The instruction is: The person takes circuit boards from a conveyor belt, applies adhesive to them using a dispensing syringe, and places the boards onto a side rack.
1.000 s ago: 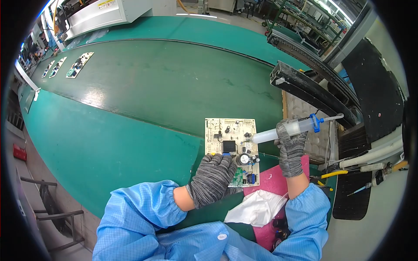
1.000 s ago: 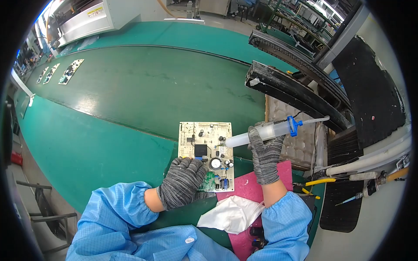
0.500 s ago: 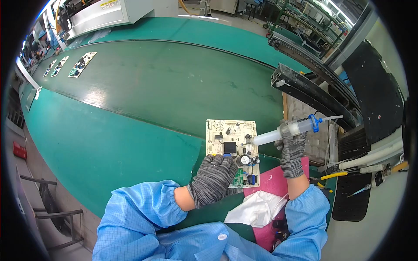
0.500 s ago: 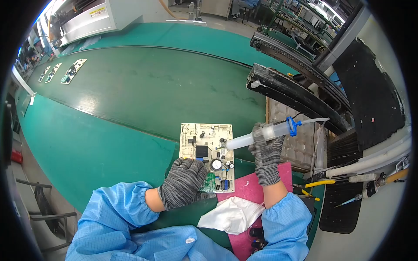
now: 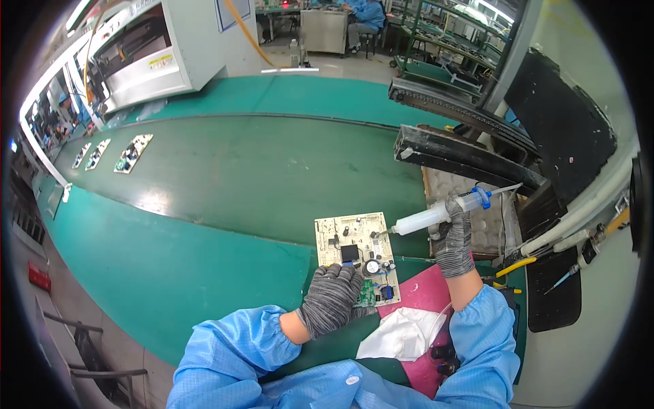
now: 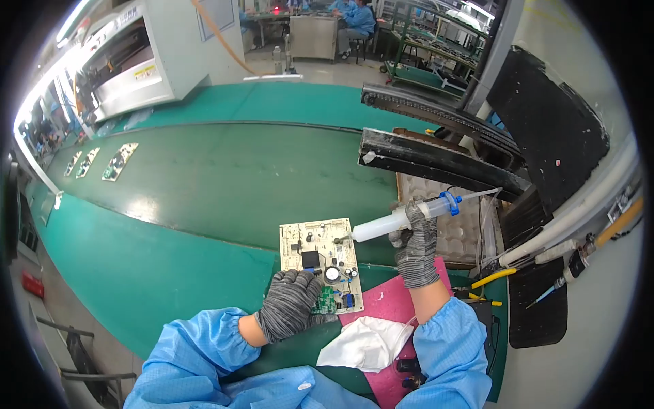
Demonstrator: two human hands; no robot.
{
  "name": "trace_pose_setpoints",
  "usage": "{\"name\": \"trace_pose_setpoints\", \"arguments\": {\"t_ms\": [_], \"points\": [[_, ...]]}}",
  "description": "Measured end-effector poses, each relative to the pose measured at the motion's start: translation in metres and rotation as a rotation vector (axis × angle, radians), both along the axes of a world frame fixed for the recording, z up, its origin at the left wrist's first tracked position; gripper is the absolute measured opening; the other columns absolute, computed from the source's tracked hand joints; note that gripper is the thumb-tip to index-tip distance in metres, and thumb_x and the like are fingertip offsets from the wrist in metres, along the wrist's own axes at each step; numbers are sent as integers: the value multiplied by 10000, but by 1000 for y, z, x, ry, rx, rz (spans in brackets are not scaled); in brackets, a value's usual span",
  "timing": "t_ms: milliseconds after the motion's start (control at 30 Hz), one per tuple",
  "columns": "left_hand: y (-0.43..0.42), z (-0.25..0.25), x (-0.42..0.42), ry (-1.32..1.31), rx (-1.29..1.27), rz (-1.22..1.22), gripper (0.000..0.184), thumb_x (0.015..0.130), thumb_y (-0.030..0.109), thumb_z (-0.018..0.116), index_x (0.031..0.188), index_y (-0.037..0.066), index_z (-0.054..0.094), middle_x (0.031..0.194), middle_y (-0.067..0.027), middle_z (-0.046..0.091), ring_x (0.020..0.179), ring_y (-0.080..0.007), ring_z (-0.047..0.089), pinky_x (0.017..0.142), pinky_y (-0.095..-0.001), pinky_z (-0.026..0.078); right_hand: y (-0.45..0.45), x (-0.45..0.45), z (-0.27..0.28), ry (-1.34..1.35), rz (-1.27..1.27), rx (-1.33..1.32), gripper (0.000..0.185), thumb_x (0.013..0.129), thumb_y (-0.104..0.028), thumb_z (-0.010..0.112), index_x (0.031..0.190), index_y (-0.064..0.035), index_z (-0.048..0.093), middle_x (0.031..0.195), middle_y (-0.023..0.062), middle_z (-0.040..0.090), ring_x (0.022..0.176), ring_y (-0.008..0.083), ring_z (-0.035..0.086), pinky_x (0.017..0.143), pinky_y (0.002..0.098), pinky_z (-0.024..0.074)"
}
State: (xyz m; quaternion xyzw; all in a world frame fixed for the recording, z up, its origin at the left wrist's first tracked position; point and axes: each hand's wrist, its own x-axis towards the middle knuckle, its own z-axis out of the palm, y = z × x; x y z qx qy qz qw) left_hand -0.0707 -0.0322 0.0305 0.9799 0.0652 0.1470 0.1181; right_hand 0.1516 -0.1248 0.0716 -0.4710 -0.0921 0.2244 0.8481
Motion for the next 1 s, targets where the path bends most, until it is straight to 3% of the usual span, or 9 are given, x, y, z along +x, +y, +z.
{"name": "trace_pose_setpoints", "arguments": {"t_ms": [100,233,367,467,500,600,733,867,1000], "points": [[-1,2,-2,-18,59,25,674,657,545,576,1058,7,510,969,-178,515,853,-317,502,748,-432,379,-13,5,10,30,165,82,296,766,-228,594,999,-99,464,809,85,558,527,116,508,333,197,373],[-4,8,-3,-18,16,13,694,663,566,563,1076,10,509,954,-166,523,842,-312,507,752,-429,379,-21,0,10,100,88,64,243,776,-238,582,957,-96,502,727,45,528,568,108,513,338,191,381],[-7,20,-3,-79,-11,-16,567,698,484,588,1048,40,538,880,-138,532,808,-276,519,734,-406,390,-29,9,1,204,219,222,229,775,-284,587,904,-112,509,683,48,537,479,110,503,303,191,365],[7,15,-2,-214,-336,-92,405,764,353,565,1027,46,541,872,-152,535,784,-290,520,717,-395,403,-30,-6,25,211,327,230,240,778,-319,584,882,-117,509,676,62,551,445,112,500,281,190,355],[11,22,1,-307,-464,-125,306,826,250,525,1038,30,539,849,-108,552,740,-238,525,710,-361,414,-30,-8,25,167,374,210,265,782,-343,579,879,-106,510,702,78,564,454,110,510,278,184,352],[18,43,-6,-111,-1315,-68,333,873,287,466,1057,18,531,874,-59,555,741,-165,507,702,-320,412,-22,-27,22,213,465,219,266,791,-339,572,883,-98,508,711,86,568,446,113,506,279,183,342],[24,45,-11,93,-1471,-192,425,877,384,426,1061,18,538,799,-14,528,723,-93,449,658,-221,383,-17,-52,16,31,522,74,283,785,-353,585,874,-95,512,715,70,570,440,89,492,296,174,349],[15,54,-14,188,-1413,-253,397,850,365,493,998,4,563,792,-12,540,709,-95,473,673,-230,398,-15,-64,6,-12,610,-79,270,792,-349,580,862,-94,523,737,41,572,486,82,519,338,166,382],[11,58,-15,199,-1427,-180,351,814,282,575,1026,2,566,836,-38,588,767,-84,513,700,-236,431,-17,-70,10,60,666,-75,281,792,-339,583,920,-95,526,778,28,572,658,111,571,500,206,483]]}}
